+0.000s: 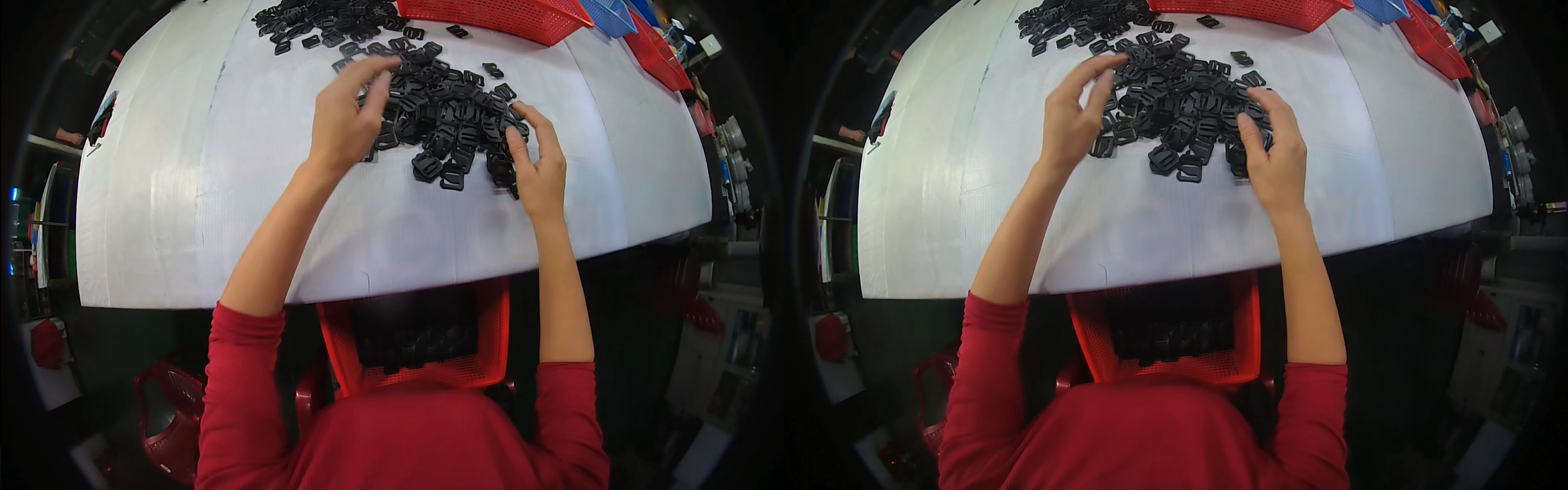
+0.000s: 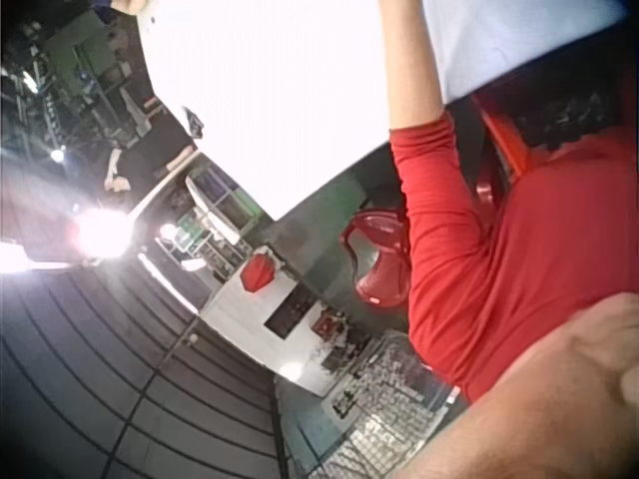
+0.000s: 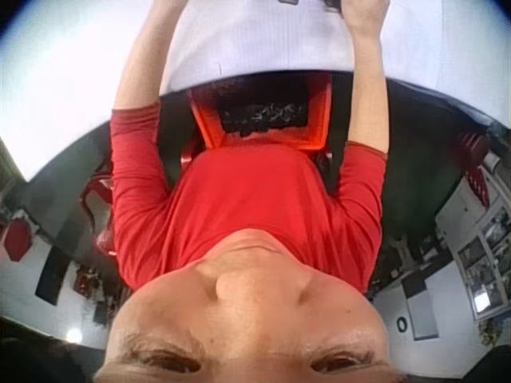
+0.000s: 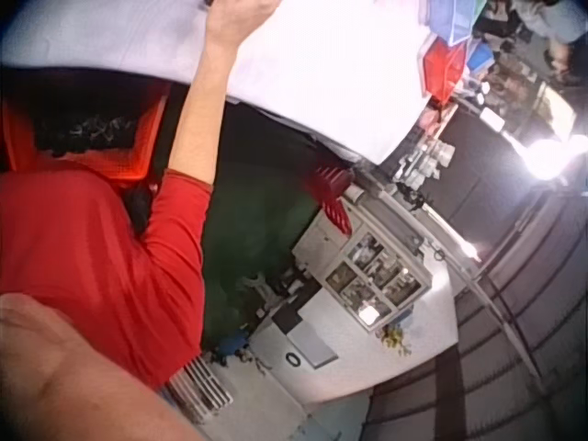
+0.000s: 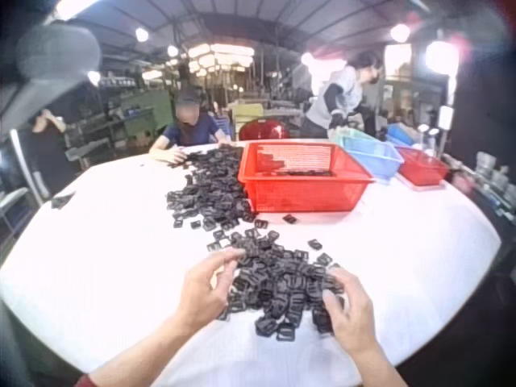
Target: The person sorts small black plastic parts on a white table, picking them up and placing them into a red basket. They repeatedly gather the parts from the table surface and transfer them into the container.
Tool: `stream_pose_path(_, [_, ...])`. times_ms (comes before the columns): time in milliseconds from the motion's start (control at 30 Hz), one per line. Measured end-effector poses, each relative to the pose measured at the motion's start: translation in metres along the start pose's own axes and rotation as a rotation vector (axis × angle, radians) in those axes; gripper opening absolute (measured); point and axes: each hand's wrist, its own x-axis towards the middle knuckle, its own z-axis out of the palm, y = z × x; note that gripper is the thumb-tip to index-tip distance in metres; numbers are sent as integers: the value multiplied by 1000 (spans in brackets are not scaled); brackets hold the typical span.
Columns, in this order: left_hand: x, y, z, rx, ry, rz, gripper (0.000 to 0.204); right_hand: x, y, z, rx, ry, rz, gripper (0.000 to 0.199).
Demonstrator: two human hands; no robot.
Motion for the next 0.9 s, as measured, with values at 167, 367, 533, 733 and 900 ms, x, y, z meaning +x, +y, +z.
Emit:
stream_pose_path(167, [-65, 28, 14, 441, -303, 274, 27, -46, -25, 19, -324, -151, -236, 27])
stream_pose_path(367, [-95, 18, 24, 650, -344, 381, 28, -102, -28, 25, -481, -179, -286, 23])
stream_pose_path(533, [-92, 34, 21, 515, -297, 297, 23, -94, -34, 18, -447, -140, -308, 20])
stream_pose_path(733, [-100, 79, -6, 59, -525, -367, 18, -94, -46, -12, -185, -295, -60, 11])
stream_pose_path(900, [-94, 54, 1, 397, -262, 68, 23, -64, -33, 0, -311, -169, -168, 22])
